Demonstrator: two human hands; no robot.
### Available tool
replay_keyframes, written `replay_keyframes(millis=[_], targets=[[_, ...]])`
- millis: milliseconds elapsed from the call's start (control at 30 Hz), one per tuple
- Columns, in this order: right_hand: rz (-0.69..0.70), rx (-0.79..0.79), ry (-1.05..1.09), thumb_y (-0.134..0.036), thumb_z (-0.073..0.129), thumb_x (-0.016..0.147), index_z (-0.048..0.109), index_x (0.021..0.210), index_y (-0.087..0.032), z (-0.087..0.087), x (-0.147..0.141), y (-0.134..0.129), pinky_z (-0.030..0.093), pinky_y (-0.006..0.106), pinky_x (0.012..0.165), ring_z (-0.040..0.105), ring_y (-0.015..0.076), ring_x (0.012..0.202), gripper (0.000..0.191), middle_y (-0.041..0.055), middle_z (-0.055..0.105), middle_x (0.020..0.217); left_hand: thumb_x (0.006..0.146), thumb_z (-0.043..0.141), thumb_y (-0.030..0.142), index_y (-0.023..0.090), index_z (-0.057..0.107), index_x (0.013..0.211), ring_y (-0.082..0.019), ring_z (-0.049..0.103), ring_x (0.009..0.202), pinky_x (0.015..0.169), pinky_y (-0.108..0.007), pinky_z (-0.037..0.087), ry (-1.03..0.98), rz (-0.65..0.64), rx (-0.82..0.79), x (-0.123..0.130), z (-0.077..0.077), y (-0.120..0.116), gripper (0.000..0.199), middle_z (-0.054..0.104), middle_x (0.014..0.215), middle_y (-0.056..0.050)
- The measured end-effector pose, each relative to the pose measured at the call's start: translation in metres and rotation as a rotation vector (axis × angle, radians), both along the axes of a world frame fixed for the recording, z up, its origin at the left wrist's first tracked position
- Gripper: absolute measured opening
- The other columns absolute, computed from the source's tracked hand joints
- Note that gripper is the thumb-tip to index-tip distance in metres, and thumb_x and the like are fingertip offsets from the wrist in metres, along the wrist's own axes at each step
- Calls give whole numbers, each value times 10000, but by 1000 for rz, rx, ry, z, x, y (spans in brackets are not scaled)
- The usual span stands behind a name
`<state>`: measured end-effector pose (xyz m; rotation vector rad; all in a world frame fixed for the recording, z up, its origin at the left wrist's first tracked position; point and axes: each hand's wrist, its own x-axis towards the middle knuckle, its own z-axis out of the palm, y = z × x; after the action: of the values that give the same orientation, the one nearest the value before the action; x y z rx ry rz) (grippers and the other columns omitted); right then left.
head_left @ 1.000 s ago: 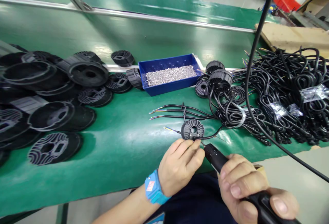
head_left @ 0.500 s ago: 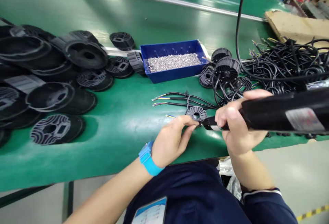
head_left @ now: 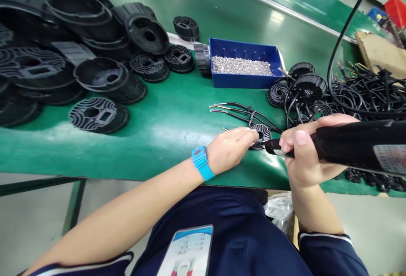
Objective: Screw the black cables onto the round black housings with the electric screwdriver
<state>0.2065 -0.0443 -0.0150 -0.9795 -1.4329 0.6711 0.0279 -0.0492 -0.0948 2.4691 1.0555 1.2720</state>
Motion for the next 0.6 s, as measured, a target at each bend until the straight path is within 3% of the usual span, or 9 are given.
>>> replay_keyframes(millis=[167,300,467,600], targets=[[-70,275,-15,-326,777,914,573,1119,-274,-6,-8,7,476,296,466,503,112,435,294,-101,557,640,1067,458,116,178,566,1166,-175,783,1004,909,-293,653,9,22,9,2,-1,0,159,784,1034,-54],[-27,329,32,-217,764,899,593,1155,-242,-9,-8,8,453,286,416,500,106,408,309,-101,577,648,1071,445,119,166,566,1159,-176,779,964,890,-294,649,14,33,21,3,-1,-1,156,780,1019,-64],[160,247,69,-114,736,882,603,1157,-242,2,-5,9,486,256,427,522,93,431,330,-88,618,701,1089,473,179,178,592,1141,-177,779,968,881,-303,642,0,50,-38,4,-3,-2,130,785,1029,-61],[321,148,216,-76,707,881,611,1142,-223,12,-2,12,499,224,437,538,86,452,314,-73,622,698,1083,524,205,181,599,1119,-181,784,939,850,-302,636,-32,63,-38,3,-5,-2,86,798,1033,-64]])
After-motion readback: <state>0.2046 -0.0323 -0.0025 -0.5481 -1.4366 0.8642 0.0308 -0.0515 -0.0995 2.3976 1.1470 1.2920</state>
